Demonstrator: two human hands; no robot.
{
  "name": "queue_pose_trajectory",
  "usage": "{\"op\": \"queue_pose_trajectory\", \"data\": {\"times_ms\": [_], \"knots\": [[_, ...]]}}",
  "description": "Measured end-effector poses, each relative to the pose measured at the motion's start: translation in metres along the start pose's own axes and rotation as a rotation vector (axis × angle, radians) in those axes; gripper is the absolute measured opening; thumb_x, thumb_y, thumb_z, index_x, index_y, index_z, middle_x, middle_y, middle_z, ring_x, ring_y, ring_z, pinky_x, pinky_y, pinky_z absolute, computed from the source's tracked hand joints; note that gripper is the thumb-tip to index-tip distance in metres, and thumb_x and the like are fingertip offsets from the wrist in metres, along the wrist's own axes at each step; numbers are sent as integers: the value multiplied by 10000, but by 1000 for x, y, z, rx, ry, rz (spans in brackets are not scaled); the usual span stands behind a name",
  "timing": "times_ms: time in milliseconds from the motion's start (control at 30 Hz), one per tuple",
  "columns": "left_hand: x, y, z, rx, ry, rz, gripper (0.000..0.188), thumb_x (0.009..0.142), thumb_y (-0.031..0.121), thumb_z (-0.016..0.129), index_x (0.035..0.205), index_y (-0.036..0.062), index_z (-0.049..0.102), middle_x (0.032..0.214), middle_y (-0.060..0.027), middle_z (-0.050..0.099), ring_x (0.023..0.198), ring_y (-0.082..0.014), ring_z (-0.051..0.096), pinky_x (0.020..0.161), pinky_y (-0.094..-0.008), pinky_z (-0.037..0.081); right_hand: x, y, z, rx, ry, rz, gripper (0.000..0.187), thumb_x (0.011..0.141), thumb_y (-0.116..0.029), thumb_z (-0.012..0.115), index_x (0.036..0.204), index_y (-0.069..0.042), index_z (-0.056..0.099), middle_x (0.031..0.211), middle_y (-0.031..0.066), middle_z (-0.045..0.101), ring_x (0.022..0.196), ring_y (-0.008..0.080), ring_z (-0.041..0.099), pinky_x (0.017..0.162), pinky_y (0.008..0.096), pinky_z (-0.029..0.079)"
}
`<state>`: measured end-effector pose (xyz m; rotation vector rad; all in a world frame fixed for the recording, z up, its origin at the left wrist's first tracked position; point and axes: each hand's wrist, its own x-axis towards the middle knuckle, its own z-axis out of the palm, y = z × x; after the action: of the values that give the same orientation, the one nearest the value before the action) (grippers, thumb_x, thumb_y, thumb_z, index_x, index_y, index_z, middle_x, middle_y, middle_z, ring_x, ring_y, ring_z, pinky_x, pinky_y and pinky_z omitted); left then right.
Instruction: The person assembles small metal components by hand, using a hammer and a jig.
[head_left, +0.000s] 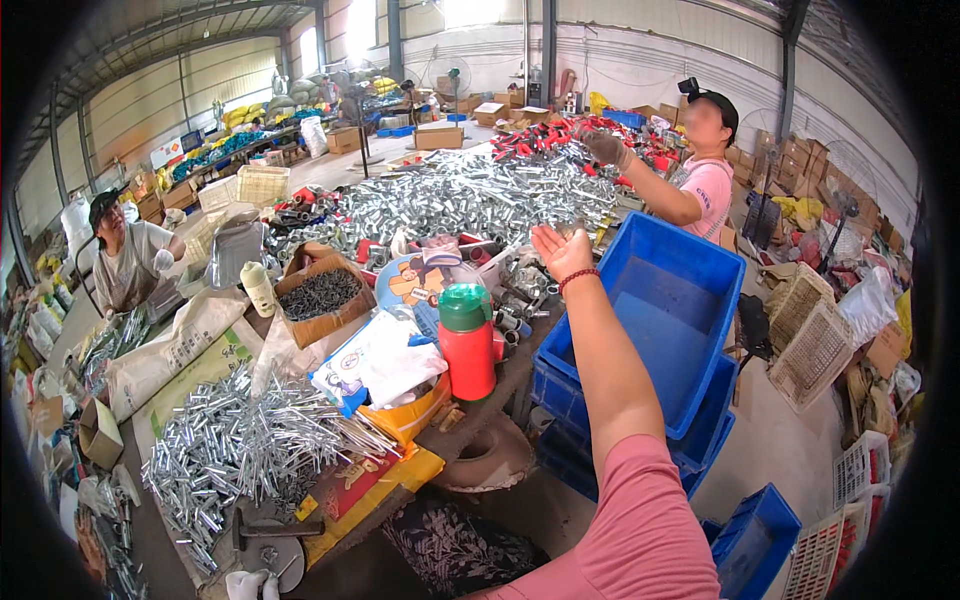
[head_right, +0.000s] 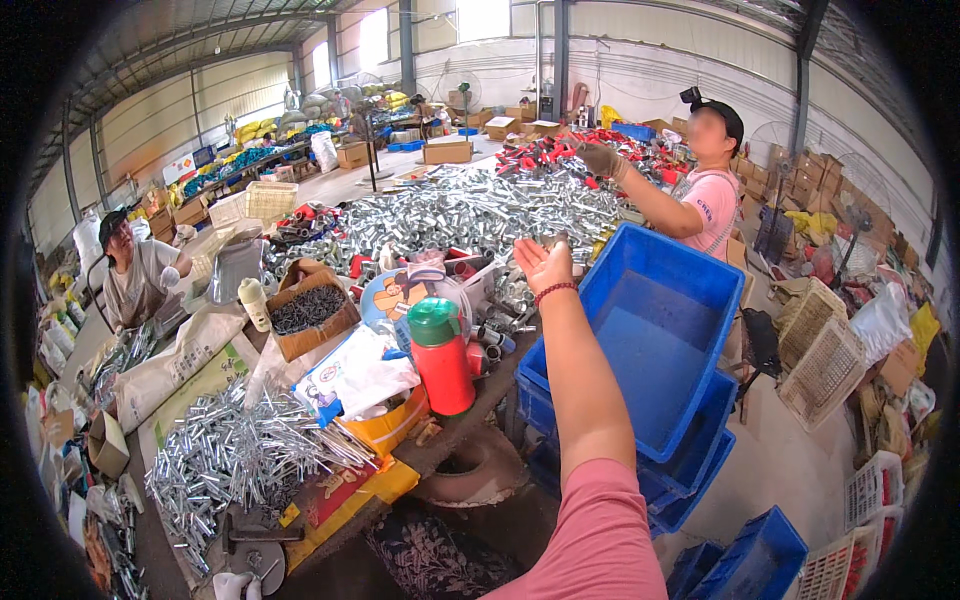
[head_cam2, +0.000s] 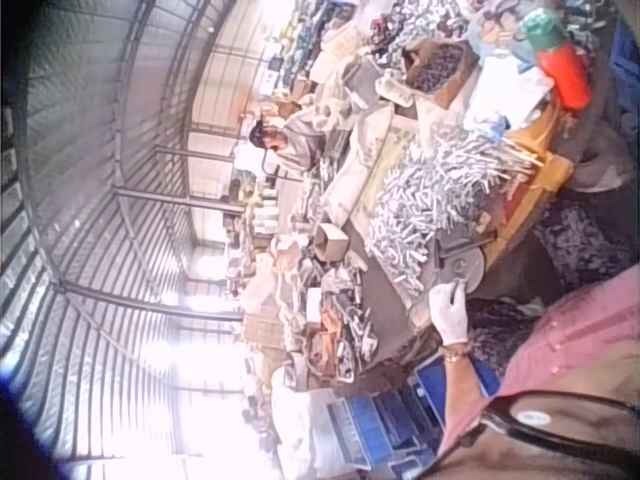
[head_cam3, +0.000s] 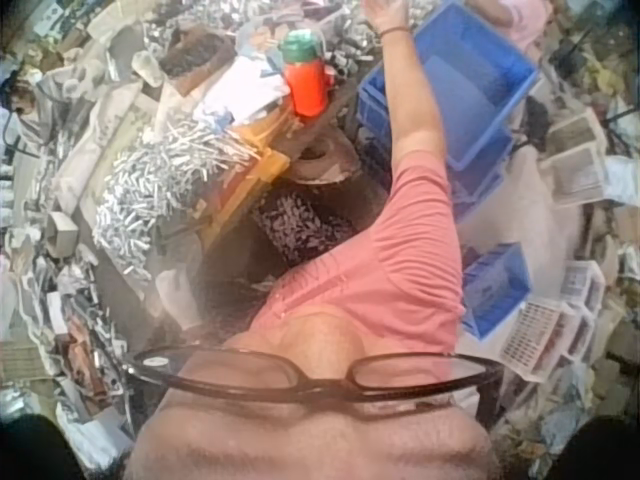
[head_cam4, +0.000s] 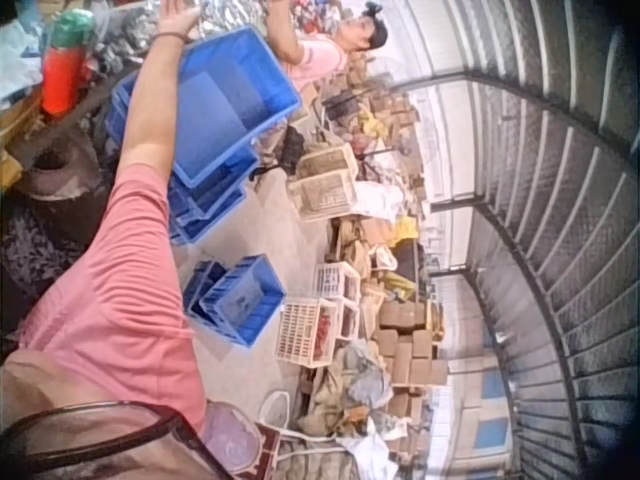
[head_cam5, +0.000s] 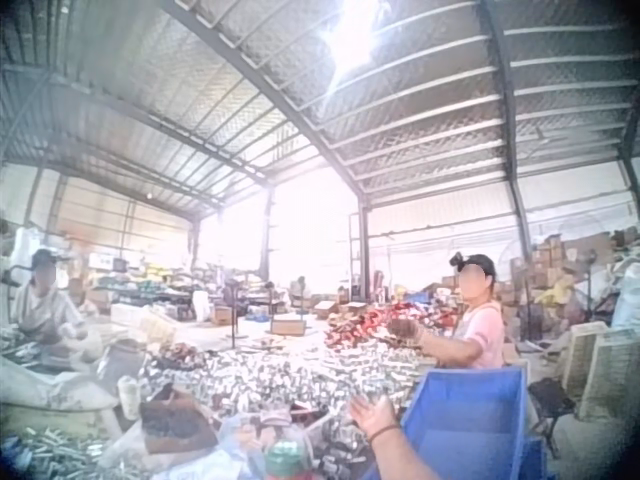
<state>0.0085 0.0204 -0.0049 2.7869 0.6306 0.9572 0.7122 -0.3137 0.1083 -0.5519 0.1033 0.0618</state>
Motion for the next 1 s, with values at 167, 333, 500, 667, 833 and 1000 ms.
{"op": "queue_pose_trajectory", "data": {"times_ms": [167,333,500,667,833,1000], "knots": [[1,1,-1,-22,-1,-16,306,984,151,701,728,34,582,768,-171,568,810,-390,559,764,-510,444,1,0,-8,-5,-35,-65,793,1103,-606,473,1419,118,402,1393,309,588,1257,452,658,1077,564,576],[1,1,0,-39,6,-16,268,971,136,715,752,32,600,773,-171,571,815,-391,561,759,-508,443,8,0,-13,-15,-36,-47,833,1103,-609,473,1393,170,422,1357,305,613,1249,450,666,1069,560,582],[1,1,-1,-52,7,-23,258,965,138,726,759,38,607,782,-164,579,819,-390,566,759,-506,449,5,6,-16,3,-28,-9,825,1102,-606,479,1384,166,421,1319,303,632,1246,446,668,1068,562,583],[-1,-1,0,-37,19,-30,230,963,133,728,776,45,627,796,-159,592,827,-388,575,760,-503,457,-1,10,-16,-13,-14,-35,729,1111,-576,461,1356,110,455,1330,305,627,1231,439,675,1066,564,585],[-2,0,-2,-47,-5,-31,196,960,116,723,799,42,638,816,-161,608,833,-379,584,769,-495,471,-11,16,-17,16,2,-2,641,1122,-544,442,1334,60,473,1315,304,642,1210,436,687,1048,563,594],[-3,-1,0,-57,8,-41,174,946,102,726,811,34,639,837,-172,615,841,-384,587,773,-497,473,-5,17,-27,-3,-12,0,625,1129,-534,418,1310,60,492,1283,292,677,1187,426,702,1033,549,603]]}}
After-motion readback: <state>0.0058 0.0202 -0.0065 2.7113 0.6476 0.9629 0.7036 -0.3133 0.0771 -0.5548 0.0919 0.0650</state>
